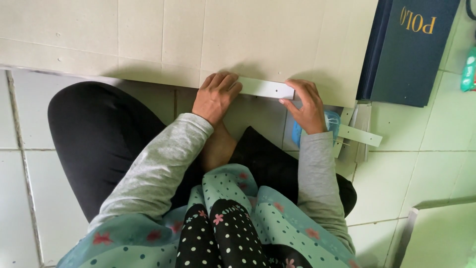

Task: The person applies glue using a small stick to cardboard strips and then attaches them to large blue paper shopping bag components while working on the floor.

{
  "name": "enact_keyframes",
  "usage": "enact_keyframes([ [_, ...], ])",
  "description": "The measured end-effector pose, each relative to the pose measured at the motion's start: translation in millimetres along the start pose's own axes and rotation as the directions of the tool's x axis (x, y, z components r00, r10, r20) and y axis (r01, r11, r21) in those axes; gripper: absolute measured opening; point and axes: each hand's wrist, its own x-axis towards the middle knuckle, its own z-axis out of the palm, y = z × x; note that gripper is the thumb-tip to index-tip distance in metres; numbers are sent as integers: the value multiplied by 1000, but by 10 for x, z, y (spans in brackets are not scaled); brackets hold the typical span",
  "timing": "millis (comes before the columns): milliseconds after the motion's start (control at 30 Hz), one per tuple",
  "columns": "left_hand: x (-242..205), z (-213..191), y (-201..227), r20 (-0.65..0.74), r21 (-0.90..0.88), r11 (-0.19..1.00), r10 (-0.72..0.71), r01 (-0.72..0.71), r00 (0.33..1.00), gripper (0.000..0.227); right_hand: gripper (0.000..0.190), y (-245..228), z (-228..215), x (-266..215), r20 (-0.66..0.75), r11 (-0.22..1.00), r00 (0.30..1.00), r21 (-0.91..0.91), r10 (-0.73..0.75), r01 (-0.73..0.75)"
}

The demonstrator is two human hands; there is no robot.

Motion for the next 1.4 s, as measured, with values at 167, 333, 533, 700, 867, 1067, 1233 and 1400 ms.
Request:
enact_keyframes([
  [167, 50, -38, 64, -22, 11, 1000, -6, 6, 1000, 4, 49, -16, -80, 6, 23, 1000, 1000, -19, 17, -16],
  [333, 25, 23, 129, -60, 54, 998, -11, 14, 998, 7, 40, 79, -40, -30, 56, 997, 997, -43, -57, 60],
  [533, 66, -68, 157, -57, 55, 998, -6, 9, 998, 5, 32, 58, -35, -38, 83, 992, 993, -87, -79, 86],
  [700, 139, -203, 318, -18, 126, 991, -44, 46, 999, 7, 40, 61, -56, -19, 42, 999, 998, 17, -47, 46],
  [867, 124, -165, 593, 117, 83, 997, -7, -3, 993, 30, 43, 77, -50, -6, 32, 999, 999, -4, -41, 42],
  [1067, 33, -94, 657, 244, 90, 996, -11, -11, 970, 44, 45, 70, -64, -4, 24, 998, 998, -5, -59, 60],
  [1233, 70, -118, 638, 222, 79, 997, -6, -12, 975, 41, 45, 18, -122, 31, 37, 998, 997, -19, -63, 64],
  [1400, 81, -75, 603, 241, 80, 996, 8, -28, 971, 39, 28, 14, -162, 38, 39, 998, 997, -3, -60, 60],
])
